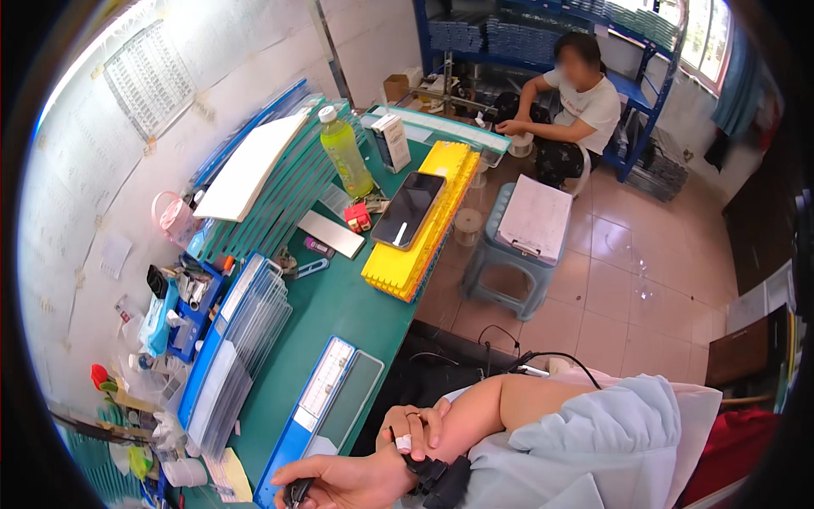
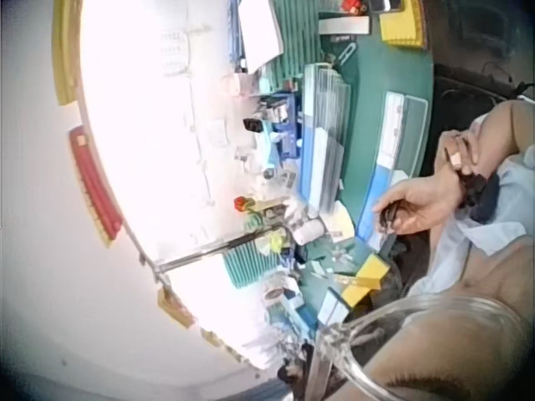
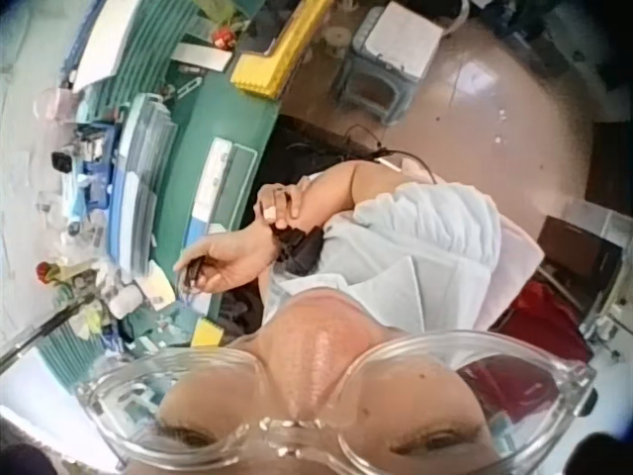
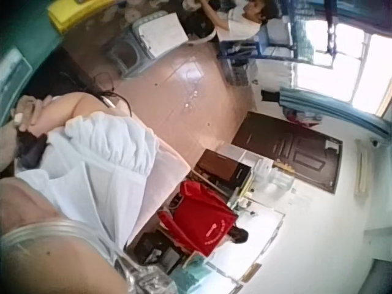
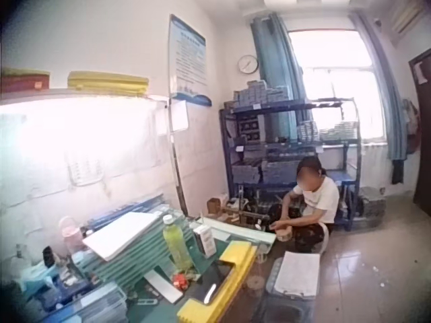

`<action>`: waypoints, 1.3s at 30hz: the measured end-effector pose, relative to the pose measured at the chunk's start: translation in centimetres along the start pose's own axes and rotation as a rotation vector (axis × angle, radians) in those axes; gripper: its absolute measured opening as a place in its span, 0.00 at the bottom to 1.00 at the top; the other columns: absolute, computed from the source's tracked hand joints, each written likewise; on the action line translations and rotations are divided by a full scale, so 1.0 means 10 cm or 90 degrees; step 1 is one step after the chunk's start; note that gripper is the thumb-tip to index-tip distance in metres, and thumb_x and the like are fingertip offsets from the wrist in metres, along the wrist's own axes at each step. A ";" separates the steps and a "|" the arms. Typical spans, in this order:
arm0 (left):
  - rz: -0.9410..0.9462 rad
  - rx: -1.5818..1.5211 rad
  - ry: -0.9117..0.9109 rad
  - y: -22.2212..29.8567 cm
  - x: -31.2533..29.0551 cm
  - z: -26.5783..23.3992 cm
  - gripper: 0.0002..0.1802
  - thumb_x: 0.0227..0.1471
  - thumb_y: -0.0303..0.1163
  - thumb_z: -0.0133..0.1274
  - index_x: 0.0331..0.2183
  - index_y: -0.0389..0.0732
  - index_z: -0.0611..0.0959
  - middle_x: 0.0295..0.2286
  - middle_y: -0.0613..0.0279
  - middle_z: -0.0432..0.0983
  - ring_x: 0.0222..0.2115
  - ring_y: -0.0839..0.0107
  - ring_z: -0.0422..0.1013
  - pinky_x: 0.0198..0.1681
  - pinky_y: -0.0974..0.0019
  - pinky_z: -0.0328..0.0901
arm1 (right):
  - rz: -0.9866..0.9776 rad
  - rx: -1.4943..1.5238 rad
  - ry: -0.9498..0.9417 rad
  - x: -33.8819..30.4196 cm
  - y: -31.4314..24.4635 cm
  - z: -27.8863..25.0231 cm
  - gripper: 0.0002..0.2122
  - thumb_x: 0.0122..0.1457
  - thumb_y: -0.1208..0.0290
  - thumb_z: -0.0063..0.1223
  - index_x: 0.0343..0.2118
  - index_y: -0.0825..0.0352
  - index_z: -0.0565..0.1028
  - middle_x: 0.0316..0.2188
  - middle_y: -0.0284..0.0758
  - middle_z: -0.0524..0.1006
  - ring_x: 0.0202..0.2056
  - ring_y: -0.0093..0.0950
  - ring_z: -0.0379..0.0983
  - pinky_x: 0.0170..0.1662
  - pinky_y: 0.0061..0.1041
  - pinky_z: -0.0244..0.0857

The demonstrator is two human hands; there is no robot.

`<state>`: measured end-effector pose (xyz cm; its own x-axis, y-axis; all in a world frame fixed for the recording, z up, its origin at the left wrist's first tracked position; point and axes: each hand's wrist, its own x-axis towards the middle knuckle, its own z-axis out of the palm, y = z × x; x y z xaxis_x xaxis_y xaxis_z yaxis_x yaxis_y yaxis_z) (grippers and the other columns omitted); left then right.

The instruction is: Cutting and positioning small electronic components on a measurement guide.

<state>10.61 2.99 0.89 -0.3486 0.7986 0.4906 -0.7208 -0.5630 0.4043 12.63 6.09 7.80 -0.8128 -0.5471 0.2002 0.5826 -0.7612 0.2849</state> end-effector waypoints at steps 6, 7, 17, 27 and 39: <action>-0.103 -0.150 -0.155 -0.53 0.26 -0.10 0.19 0.66 0.35 0.43 0.23 0.43 0.75 0.21 0.66 0.78 0.25 0.74 0.68 0.44 0.63 0.56 | 0.049 -0.063 -0.035 0.10 0.04 -0.06 0.14 0.67 0.62 0.48 0.32 0.69 0.75 0.20 0.31 0.74 0.19 0.20 0.69 0.24 0.14 0.65; -0.112 -0.160 -0.164 -0.59 0.25 -0.12 0.19 0.67 0.35 0.43 0.22 0.43 0.75 0.21 0.66 0.78 0.25 0.75 0.67 0.43 0.63 0.56 | 0.039 -0.087 -0.024 0.08 0.05 -0.03 0.14 0.67 0.62 0.48 0.31 0.69 0.75 0.19 0.31 0.74 0.19 0.19 0.68 0.24 0.14 0.65; -0.175 -0.011 -0.128 -0.58 0.41 0.17 0.22 0.64 0.47 0.45 0.20 0.48 0.76 0.14 0.69 0.77 0.18 0.76 0.64 0.33 0.66 0.49 | -0.026 -0.099 0.055 0.00 0.38 -0.03 0.09 0.64 0.71 0.51 0.32 0.72 0.76 0.25 0.36 0.78 0.22 0.20 0.69 0.25 0.16 0.63; -0.264 0.036 -0.105 -0.66 0.78 -0.19 0.26 0.64 0.51 0.46 0.31 0.35 0.77 0.25 0.61 0.73 0.18 0.74 0.72 0.24 0.74 0.65 | 0.028 -0.149 0.094 -0.01 0.30 0.10 0.08 0.63 0.69 0.50 0.33 0.63 0.63 0.28 0.39 0.78 0.22 0.22 0.68 0.18 0.21 0.56; -0.153 0.154 0.177 -0.30 0.22 -0.16 0.25 0.67 0.49 0.41 0.28 0.37 0.75 0.22 0.55 0.71 0.21 0.73 0.70 0.26 0.73 0.61 | -0.026 -0.236 0.123 -0.08 0.16 0.20 0.10 0.62 0.73 0.51 0.37 0.63 0.60 0.30 0.44 0.79 0.19 0.25 0.72 0.15 0.23 0.61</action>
<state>11.08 6.77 -0.48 -0.3592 0.9216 0.1473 -0.6517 -0.3607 0.6672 14.22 6.05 9.92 -0.8399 -0.5427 0.0060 0.5408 -0.8378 -0.0747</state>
